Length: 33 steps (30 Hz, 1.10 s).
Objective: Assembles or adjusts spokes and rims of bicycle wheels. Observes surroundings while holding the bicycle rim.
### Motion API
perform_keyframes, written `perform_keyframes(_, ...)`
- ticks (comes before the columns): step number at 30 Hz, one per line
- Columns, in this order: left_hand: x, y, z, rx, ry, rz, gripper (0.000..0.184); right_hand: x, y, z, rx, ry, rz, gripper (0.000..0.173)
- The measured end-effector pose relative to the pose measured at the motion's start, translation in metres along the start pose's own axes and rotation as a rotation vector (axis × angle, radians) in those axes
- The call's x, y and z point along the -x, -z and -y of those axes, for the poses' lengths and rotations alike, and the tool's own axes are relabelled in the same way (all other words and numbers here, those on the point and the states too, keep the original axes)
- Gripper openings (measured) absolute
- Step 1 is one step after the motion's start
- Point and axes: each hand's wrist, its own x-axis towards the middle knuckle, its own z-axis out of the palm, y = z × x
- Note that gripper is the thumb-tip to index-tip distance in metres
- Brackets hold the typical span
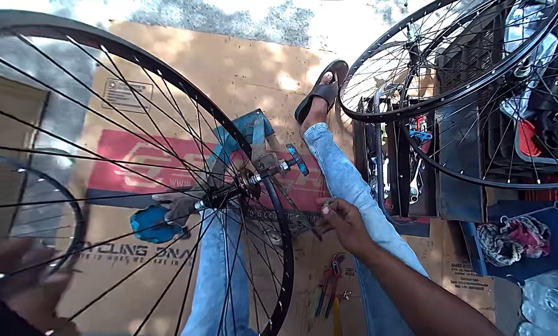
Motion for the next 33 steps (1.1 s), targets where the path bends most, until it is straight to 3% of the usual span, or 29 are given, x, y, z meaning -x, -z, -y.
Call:
perform_keyframes(2,0.063,-0.014,0.053,0.003,0.101,0.182,0.058,0.001,0.001,-0.003,0.000,0.030,0.024,0.024)
perform_keyframes(3,0.092,-0.021,0.085,0.037,0.148,0.236,0.061,0.003,0.001,-0.004,0.012,0.037,0.047,0.031)
perform_keyframes(5,0.139,-0.042,0.130,0.167,0.181,0.364,0.056,0.004,0.000,-0.005,0.027,0.024,0.065,0.041)
perform_keyframes(7,0.169,-0.067,0.141,0.339,0.185,0.407,0.045,0.004,0.001,-0.005,0.045,-0.006,0.032,0.043)
perform_keyframes(9,0.178,-0.074,0.144,0.406,0.185,0.364,0.044,0.005,0.001,-0.005,0.059,-0.034,-0.006,0.040)
perform_keyframes(13,0.188,-0.073,0.142,0.300,0.110,0.310,0.042,0.004,-0.001,-0.003,0.066,-0.095,-0.008,0.035)
perform_keyframes(16,0.202,-0.083,0.146,0.188,0.184,0.260,0.067,0.005,-0.002,-0.005,0.033,-0.119,0.020,0.040)
perform_keyframes(20,0.193,-0.116,0.153,-0.144,0.528,0.271,0.098,0.005,0.000,-0.010,-0.021,-0.039,0.111,0.041)
perform_keyframes(23,0.179,-0.142,0.182,-0.184,0.548,0.237,0.113,0.006,-0.001,-0.012,0.020,0.108,0.176,0.026)
perform_keyframes(25,0.171,-0.156,0.199,-0.162,0.435,0.185,0.101,0.007,-0.004,-0.009,0.135,0.230,0.173,0.025)
perform_keyframes(27,0.168,-0.167,0.217,-0.154,0.295,0.131,0.074,0.011,-0.008,-0.009,0.259,0.351,0.137,0.044)
perform_keyframes(29,0.165,-0.176,0.227,-0.154,0.200,0.117,0.058,0.010,-0.008,-0.010,0.367,0.505,0.094,0.056)
perform_keyframes(33,0.174,-0.176,0.220,-0.126,0.186,0.073,0.052,0.010,-0.006,-0.015,0.590,0.697,-0.008,0.041)
